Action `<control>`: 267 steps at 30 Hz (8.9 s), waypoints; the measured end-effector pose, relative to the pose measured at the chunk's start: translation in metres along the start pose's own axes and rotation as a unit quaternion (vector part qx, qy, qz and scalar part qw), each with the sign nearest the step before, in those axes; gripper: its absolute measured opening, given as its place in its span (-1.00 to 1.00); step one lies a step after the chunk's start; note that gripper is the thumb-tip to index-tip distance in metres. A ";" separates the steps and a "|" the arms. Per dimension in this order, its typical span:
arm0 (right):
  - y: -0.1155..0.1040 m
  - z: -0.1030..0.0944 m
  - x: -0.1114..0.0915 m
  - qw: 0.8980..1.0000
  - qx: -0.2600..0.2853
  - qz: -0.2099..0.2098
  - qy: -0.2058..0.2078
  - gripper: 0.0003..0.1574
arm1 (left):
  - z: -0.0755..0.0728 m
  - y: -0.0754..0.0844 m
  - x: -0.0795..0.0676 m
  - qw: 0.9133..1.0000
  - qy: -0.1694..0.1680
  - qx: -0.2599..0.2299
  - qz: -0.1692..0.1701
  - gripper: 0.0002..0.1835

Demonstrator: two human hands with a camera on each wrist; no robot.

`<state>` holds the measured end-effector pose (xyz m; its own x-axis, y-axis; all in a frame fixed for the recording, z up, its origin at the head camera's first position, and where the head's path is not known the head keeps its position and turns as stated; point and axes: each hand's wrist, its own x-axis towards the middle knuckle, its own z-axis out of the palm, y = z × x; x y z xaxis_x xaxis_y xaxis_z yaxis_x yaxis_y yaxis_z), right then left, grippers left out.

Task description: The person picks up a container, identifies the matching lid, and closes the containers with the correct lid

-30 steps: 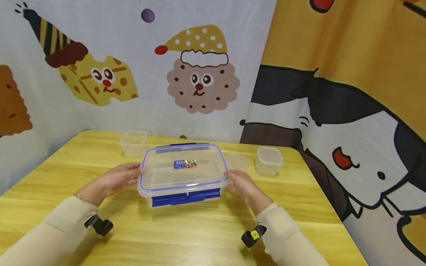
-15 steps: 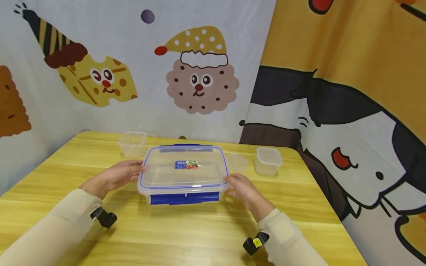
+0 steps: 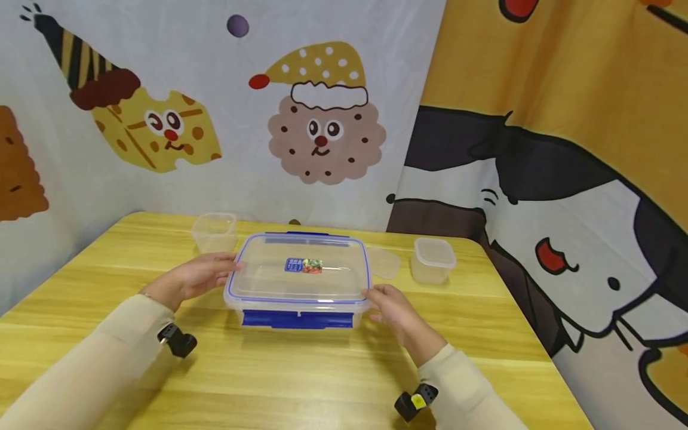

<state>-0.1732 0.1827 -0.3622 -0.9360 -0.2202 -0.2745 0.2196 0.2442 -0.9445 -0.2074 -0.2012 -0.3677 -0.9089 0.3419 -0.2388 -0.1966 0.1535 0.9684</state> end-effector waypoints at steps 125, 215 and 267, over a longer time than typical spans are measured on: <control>0.027 0.013 -0.013 0.789 -0.474 -0.369 0.128 -0.05 | 0.066 -0.019 -0.055 0.741 0.135 0.575 0.321 -0.22; 0.007 0.009 -0.014 0.864 -0.399 -0.291 0.099 -0.51 | 0.070 -0.009 -0.057 0.860 0.168 0.422 0.234 -0.62; 0.020 -0.005 0.002 0.999 -0.022 -0.043 0.018 -0.24 | 0.042 -0.011 -0.043 0.976 0.161 0.136 0.054 -0.26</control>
<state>-0.1721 0.1919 -0.3805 -0.9605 -0.2075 -0.1852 0.1263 0.2682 -0.9551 -0.1506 -0.1782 -0.3715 -0.9960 0.0665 -0.0596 -0.0292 0.3884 0.9210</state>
